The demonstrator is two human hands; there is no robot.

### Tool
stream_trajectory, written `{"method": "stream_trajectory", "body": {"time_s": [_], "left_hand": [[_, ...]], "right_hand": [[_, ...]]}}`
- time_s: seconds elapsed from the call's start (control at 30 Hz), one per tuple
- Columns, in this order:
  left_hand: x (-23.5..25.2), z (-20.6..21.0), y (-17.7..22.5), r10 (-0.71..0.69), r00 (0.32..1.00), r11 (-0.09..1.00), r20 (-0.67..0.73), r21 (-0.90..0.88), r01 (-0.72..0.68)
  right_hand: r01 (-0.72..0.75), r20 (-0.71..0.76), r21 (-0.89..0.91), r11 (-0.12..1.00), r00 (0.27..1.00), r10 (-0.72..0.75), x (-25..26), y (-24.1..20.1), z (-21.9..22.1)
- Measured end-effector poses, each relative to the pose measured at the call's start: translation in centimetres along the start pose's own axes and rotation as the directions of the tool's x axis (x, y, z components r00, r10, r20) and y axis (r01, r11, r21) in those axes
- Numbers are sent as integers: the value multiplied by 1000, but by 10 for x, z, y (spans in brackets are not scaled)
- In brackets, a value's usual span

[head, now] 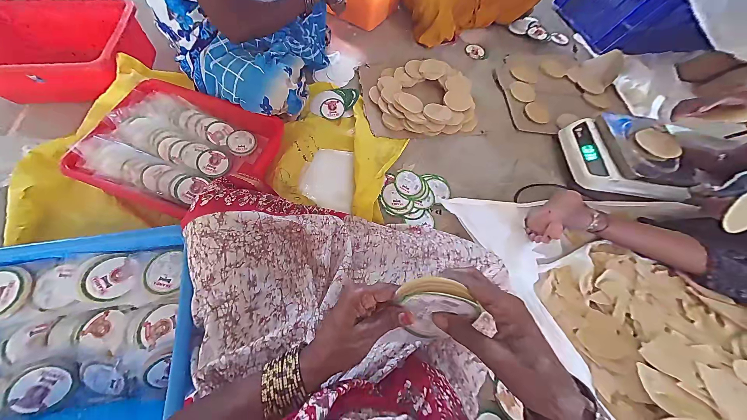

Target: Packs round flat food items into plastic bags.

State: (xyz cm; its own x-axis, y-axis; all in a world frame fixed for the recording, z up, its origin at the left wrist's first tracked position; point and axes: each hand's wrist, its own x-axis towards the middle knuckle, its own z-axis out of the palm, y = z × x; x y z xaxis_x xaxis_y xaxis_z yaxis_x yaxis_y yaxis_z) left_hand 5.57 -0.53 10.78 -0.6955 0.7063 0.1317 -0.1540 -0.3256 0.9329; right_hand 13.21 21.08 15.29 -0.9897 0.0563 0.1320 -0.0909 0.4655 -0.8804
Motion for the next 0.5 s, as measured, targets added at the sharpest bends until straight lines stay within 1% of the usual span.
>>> {"method": "stream_trajectory", "body": {"time_s": [0.07, 0.13, 0.2, 0.27, 0.3, 0.37, 0.43, 0.5], "left_hand": [[0, 2, -2, -29, 999, 998, -20, -51, 28], [2, 1, 0, -67, 997, 990, -35, -123, 63], [3, -4, 3, -102, 992, 989, -70, -111, 94], [1, -11, 2, -127, 988, 991, -90, -62, 122], [-1, -13, 2, -135, 987, 990, -83, -61, 130], [-2, -12, 0, -133, 990, 988, -52, -85, 129], [0, -7, 0, -133, 990, 985, -49, -120, 127], [2, -5, -1, -128, 991, 984, -27, -128, 124]], "right_hand": [[-21, 69, -10, 1000, 997, 21, -1, -2, 3], [-5, 151, -33, 999, 988, 10, -4, 0, 4], [10, 259, -56, 998, 966, 5, -12, 8, 8], [-7, 351, -30, 1000, 936, 17, -21, 15, 12], [-19, 351, -7, 1000, 936, 20, -25, 16, 14], [-22, 275, 71, 997, 961, 1, -26, 14, 21], [26, 228, 61, 998, 973, -39, -25, 10, 23], [79, 227, 45, 996, 970, -87, -26, 9, 24]]}}
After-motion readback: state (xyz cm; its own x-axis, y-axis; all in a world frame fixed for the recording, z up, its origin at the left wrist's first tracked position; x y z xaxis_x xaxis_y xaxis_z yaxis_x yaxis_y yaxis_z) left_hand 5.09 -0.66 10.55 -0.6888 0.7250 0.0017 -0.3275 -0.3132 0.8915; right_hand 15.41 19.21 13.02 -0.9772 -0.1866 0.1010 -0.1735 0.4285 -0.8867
